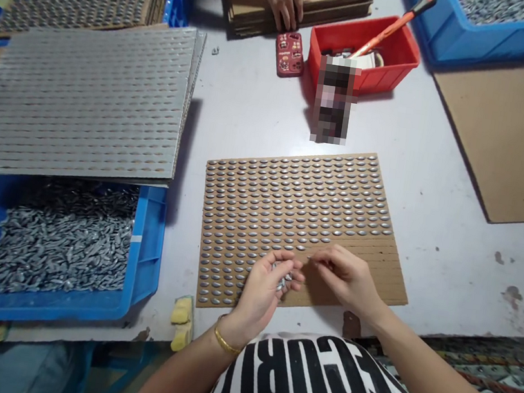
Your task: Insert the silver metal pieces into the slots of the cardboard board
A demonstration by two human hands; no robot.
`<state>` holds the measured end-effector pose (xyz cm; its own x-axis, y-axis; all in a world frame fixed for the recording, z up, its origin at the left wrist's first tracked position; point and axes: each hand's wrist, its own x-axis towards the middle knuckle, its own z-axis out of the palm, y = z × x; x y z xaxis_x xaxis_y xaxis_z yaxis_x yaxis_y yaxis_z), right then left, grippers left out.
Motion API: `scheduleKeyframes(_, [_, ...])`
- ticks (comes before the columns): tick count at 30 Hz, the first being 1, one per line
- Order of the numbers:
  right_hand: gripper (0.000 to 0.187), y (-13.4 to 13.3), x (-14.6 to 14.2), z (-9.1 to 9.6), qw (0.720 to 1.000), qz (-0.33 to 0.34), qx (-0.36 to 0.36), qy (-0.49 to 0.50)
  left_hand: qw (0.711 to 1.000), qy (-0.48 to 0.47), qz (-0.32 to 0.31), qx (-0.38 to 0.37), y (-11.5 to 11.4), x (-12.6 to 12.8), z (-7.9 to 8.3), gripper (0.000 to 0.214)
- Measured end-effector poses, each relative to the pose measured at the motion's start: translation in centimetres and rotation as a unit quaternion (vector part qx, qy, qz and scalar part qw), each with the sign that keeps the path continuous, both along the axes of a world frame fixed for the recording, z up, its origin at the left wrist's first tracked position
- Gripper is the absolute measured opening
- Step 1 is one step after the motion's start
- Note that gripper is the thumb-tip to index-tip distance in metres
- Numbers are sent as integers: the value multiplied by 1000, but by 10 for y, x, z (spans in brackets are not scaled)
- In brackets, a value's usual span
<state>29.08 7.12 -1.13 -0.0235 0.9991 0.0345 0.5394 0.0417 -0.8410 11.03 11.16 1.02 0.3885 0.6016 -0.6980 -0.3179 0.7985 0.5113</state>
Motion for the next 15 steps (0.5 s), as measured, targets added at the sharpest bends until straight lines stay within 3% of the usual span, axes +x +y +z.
scheduleKeyframes(3, [12, 3, 4, -14, 999, -34, 12, -34, 999, -29, 45, -10, 2, -7, 3, 22])
scheduleKeyframes(7, [15, 8, 2, -24, 996, -24, 38, -79, 999, -39, 19, -22, -1, -10, 1, 26])
scheduleKeyframes(15, [18, 11, 6, -23, 978, 16, 30, -206, 1000, -19, -7, -17, -6, -6, -1, 30])
